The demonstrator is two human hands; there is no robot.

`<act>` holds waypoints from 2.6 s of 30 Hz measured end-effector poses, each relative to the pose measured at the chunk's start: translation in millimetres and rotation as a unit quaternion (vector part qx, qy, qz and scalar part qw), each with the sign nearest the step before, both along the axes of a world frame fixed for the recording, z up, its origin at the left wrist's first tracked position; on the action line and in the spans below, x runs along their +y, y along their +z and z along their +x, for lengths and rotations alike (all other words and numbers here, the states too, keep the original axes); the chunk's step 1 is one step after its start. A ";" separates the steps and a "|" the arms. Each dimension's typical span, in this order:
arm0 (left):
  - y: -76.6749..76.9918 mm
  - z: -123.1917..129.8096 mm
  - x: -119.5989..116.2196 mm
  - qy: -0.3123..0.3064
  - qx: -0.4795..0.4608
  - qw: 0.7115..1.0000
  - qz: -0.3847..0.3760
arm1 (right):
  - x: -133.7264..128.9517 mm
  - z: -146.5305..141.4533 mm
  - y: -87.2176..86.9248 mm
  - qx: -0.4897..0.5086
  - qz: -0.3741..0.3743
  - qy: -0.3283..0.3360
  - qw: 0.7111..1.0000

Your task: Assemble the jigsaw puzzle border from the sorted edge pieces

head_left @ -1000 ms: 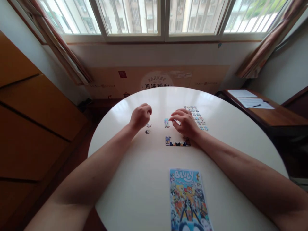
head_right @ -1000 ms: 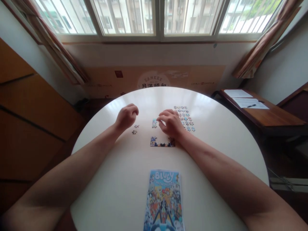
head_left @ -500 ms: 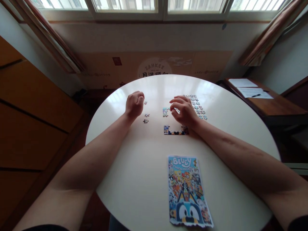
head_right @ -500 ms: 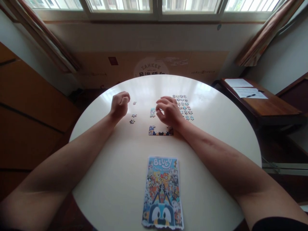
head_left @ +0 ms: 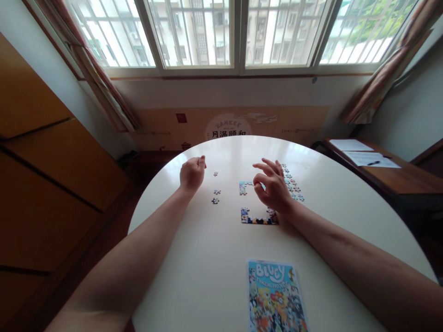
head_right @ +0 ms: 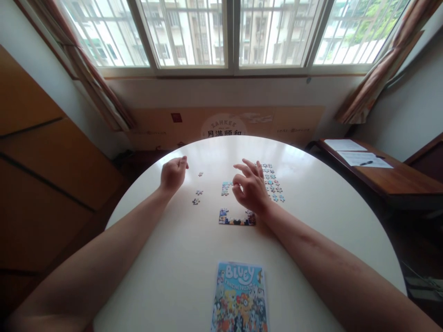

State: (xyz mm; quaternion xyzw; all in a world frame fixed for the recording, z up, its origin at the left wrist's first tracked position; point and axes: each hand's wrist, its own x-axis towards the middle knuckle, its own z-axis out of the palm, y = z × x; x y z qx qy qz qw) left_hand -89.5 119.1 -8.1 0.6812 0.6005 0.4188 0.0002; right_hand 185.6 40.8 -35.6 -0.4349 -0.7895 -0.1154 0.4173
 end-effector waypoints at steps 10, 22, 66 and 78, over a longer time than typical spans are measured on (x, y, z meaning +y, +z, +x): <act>-8.8 0.2 3.2 -0.048 0.095 0.989 -0.104 | 1.1 -2.0 0.8 0.024 -0.008 0.103 0.994; 55.3 2.7 -41.0 -0.280 0.285 0.880 -0.259 | -8.4 -4.5 2.7 0.058 -0.060 0.090 0.992; 35.5 41.5 -52.5 -0.397 0.215 0.822 -0.348 | -3.0 -5.4 -4.6 -0.008 -0.097 0.121 0.988; 34.6 44.2 -49.3 -0.442 0.050 0.803 -0.396 | -3.8 -5.4 -4.3 0.034 -0.078 0.137 0.987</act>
